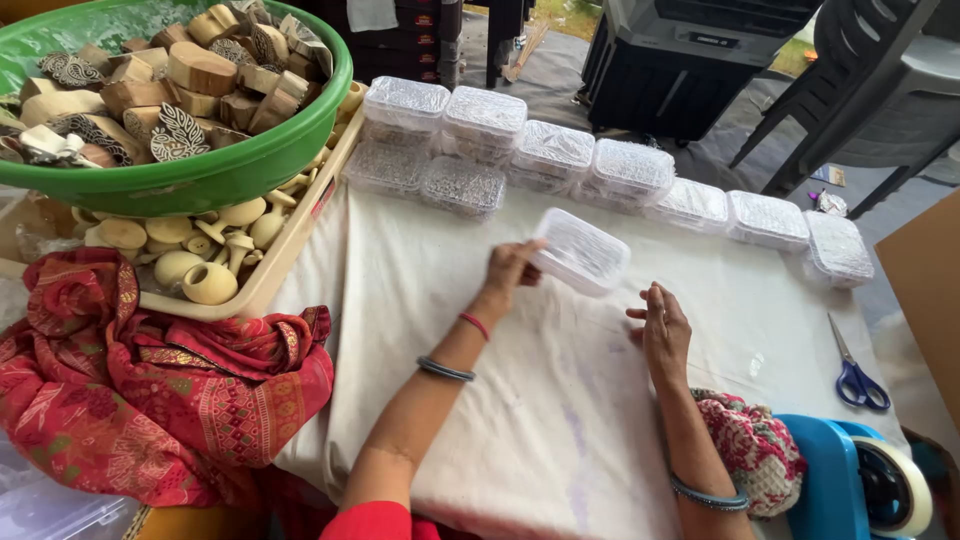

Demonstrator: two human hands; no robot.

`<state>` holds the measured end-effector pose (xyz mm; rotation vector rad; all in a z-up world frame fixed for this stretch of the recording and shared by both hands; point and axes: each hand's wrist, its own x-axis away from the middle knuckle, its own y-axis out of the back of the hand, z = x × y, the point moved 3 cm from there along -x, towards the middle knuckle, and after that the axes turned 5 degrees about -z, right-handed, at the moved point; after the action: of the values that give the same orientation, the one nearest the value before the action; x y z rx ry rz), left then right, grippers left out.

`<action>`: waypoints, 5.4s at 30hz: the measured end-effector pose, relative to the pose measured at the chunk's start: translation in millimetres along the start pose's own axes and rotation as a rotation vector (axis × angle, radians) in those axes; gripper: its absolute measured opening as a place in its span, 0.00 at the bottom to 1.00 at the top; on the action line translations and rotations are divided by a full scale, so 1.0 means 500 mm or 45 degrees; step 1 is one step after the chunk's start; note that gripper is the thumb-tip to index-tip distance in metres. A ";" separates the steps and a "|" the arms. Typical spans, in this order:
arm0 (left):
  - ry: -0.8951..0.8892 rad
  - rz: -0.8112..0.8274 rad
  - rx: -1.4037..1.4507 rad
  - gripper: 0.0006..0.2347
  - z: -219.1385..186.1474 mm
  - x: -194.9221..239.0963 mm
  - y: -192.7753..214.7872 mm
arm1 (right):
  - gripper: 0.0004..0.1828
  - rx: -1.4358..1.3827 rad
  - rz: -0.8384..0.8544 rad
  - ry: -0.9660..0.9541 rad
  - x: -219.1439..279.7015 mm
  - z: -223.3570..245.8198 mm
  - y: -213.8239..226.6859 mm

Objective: The person cleans wooden stamps by wiping them with a cloth. They pick up a stamp from a green basin, rub the surface with a patterned cloth, and place the cleaned stamp on the table. The person repeats this process for multiple stamps.

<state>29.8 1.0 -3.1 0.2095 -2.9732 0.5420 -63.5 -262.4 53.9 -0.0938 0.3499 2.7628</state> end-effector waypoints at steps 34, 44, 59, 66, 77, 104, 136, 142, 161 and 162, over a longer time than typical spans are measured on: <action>-0.968 -0.987 -1.303 0.57 -0.202 -0.107 0.343 | 0.20 0.398 0.087 0.005 -0.009 -0.054 -0.004; -0.935 -0.982 -1.278 0.57 -0.186 -0.193 0.372 | 0.19 0.478 0.119 0.019 -0.008 -0.048 -0.004; -0.801 -0.586 -1.613 0.43 -0.123 -0.064 0.327 | 0.17 0.412 0.138 0.100 -0.015 -0.048 -0.002; -0.411 0.170 -2.099 0.31 -0.081 0.148 0.248 | 0.17 0.444 0.152 0.186 -0.020 -0.059 0.001; -0.431 0.859 -1.838 0.31 -0.172 0.469 0.271 | 0.16 0.530 0.176 0.173 -0.020 -0.059 0.002; -0.569 -0.713 -2.505 0.35 -0.791 -0.137 0.621 | 0.14 0.506 0.166 0.216 -0.020 -0.068 0.006; -1.566 -0.947 -2.047 0.23 -0.762 0.087 0.315 | 0.13 0.737 0.224 0.328 -0.005 -0.039 -0.010; -0.477 0.261 -0.339 0.28 -0.344 0.144 0.047 | 0.15 0.771 0.230 0.322 0.006 -0.043 -0.015; 0.640 0.495 0.449 0.25 0.079 0.156 -0.148 | 0.34 1.601 -0.101 0.470 0.241 0.013 0.213; 0.637 0.481 0.456 0.23 0.080 0.155 -0.151 | 0.29 1.655 -0.108 0.438 0.240 0.019 0.212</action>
<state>-38.2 -92.3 -3.8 -0.4096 -2.4114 0.9980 -213.2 -315.8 74.2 -0.2258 2.0124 1.9137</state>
